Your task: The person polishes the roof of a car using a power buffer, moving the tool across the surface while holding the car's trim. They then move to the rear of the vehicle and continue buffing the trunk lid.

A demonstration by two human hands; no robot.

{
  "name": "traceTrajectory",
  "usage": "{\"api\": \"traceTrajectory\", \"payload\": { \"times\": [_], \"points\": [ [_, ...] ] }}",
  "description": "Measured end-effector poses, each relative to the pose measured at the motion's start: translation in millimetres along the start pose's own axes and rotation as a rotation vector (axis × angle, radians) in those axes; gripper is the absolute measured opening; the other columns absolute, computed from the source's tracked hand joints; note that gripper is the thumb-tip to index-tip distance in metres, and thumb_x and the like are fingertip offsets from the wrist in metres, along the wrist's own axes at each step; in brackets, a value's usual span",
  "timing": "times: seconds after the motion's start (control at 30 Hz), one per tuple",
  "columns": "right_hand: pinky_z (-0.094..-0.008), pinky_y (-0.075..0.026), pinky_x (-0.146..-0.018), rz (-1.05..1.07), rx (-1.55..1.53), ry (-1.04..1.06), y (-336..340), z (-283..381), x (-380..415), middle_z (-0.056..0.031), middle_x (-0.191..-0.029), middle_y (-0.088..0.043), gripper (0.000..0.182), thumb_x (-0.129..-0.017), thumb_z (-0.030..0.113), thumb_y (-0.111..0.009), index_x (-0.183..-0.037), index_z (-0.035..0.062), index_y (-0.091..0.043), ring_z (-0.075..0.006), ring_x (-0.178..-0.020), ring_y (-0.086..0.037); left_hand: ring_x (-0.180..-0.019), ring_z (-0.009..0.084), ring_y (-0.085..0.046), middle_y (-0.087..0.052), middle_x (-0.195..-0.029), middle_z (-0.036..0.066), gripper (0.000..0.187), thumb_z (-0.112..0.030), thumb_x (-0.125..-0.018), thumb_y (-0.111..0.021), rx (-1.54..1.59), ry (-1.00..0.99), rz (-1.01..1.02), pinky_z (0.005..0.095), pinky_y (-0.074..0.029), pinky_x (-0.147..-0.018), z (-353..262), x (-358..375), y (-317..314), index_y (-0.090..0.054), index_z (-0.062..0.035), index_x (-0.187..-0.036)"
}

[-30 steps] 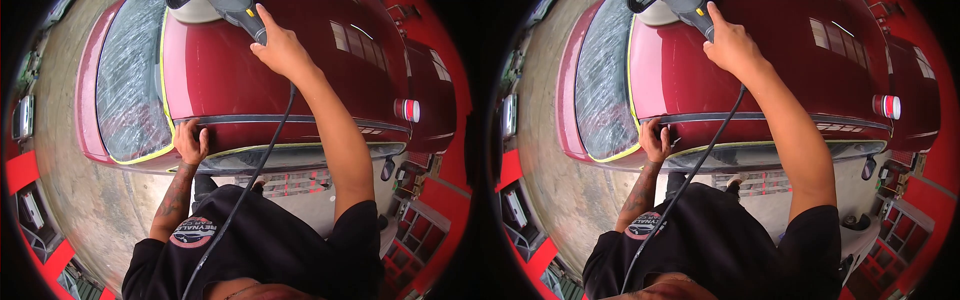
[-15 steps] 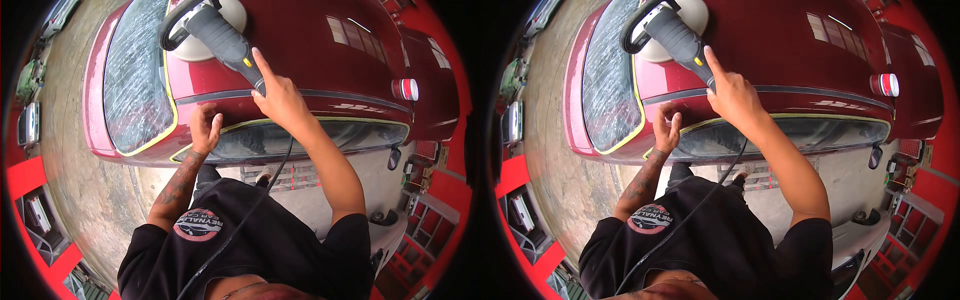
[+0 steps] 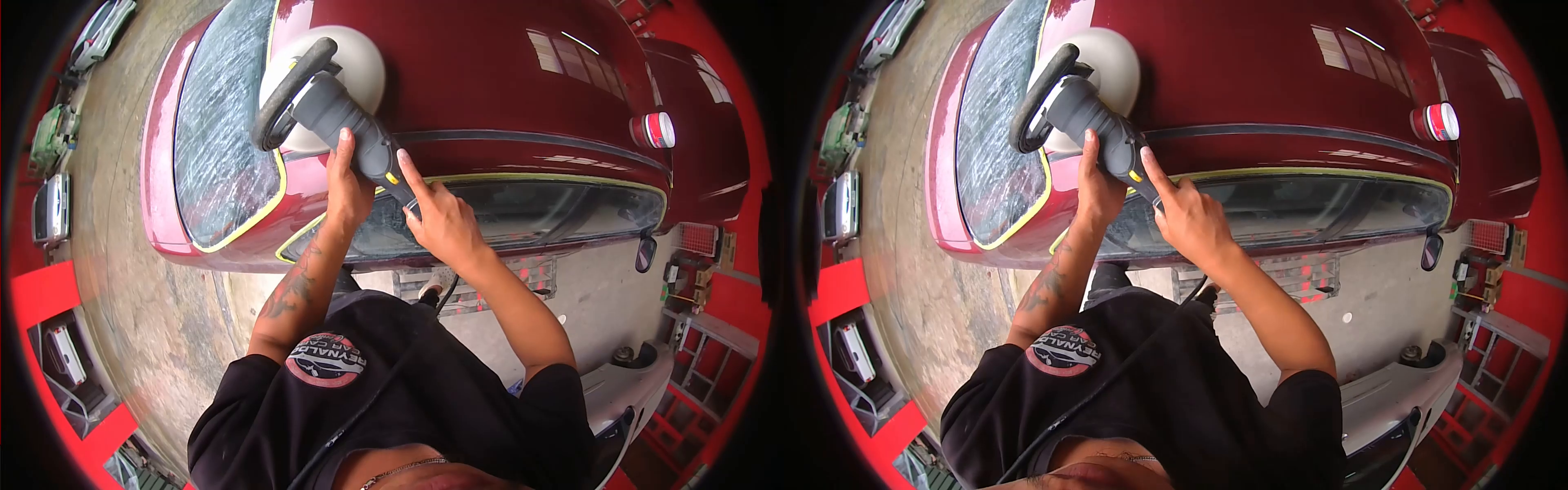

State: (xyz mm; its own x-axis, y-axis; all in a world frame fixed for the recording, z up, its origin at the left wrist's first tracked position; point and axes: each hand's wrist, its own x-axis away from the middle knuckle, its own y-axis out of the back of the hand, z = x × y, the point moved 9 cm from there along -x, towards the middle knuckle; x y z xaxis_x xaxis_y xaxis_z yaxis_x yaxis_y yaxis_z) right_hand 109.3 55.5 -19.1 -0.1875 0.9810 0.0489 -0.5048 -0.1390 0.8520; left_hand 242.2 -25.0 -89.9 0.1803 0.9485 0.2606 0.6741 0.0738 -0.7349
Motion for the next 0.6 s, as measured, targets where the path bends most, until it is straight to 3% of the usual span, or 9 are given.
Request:
{"api": "traceTrajectory", "payload": {
  "times": [0.23, 0.3, 0.4, 0.43, 0.6],
  "points": [
    [-0.0544, -0.058, -0.081, -0.155, -0.060, -0.082, -2.8, -33.9, 40.0, -0.0294, -0.112, -0.067, 0.101, -0.087, 0.009, -0.078, -0.168, 0.0194, -0.020, -0.0502, -0.098, -0.069, -0.088, 0.0213, -0.069, -0.069, -0.103, 0.010, 0.046, -0.026, -0.093, -0.079, -0.061, 0.051, -0.054, 0.0385, -0.058, -0.080, 35.7, -7.7, -28.5, -0.058, -0.0019, -0.126],
    [-0.0524, -0.057, -0.087, -0.219, -0.097, -0.108, 3.1, -48.6, 51.5, -0.0327, -0.124, -0.066, 0.100, -0.087, 0.007, -0.078, -0.168, 0.0131, -0.019, -0.0519, -0.107, -0.068, -0.088, 0.0208, -0.070, -0.069, -0.105, 0.011, 0.051, -0.024, -0.089, -0.083, -0.085, 0.107, -0.052, 0.0392, -0.059, -0.079, 54.5, -10.3, -47.8, -0.057, -0.0008, -0.127],
    [-0.0510, -0.057, -0.091, -0.373, -0.200, -0.132, 17.1, -62.3, 69.6, -0.0349, -0.129, -0.064, 0.099, -0.087, 0.006, -0.077, -0.167, 0.0123, -0.019, -0.0520, -0.111, -0.067, -0.089, 0.0207, -0.070, -0.069, -0.107, 0.012, 0.056, -0.023, -0.086, -0.086, -0.139, 0.163, 0.005, 0.0382, -0.060, -0.080, 76.4, -10.2, -83.9, -0.056, 0.0005, -0.128],
    [-0.0500, -0.056, -0.094, -0.326, -0.254, -0.266, 13.9, -73.0, 75.3, -0.0357, -0.131, -0.063, 0.098, -0.088, 0.006, -0.076, -0.167, 0.0119, -0.019, -0.0519, -0.114, -0.067, -0.091, 0.0210, -0.070, -0.069, -0.108, 0.013, 0.060, -0.024, -0.085, -0.088, -0.163, 0.181, 0.029, 0.0374, -0.060, -0.080, 85.3, -12.1, -91.1, -0.055, 0.0021, -0.128],
    [-0.0509, -0.058, -0.090, -0.405, -0.220, -0.276, 19.2, -76.4, 88.4, -0.0348, -0.130, -0.064, 0.099, -0.088, 0.008, -0.078, -0.167, 0.0111, -0.018, -0.0518, -0.115, -0.066, -0.100, 0.0226, -0.069, -0.068, -0.113, 0.016, 0.071, -0.027, -0.083, -0.089, -0.211, 0.204, 0.055, 0.0383, -0.058, -0.086, 104.1, -9.5, -102.5, -0.052, 0.0048, -0.134]
  ]
}}
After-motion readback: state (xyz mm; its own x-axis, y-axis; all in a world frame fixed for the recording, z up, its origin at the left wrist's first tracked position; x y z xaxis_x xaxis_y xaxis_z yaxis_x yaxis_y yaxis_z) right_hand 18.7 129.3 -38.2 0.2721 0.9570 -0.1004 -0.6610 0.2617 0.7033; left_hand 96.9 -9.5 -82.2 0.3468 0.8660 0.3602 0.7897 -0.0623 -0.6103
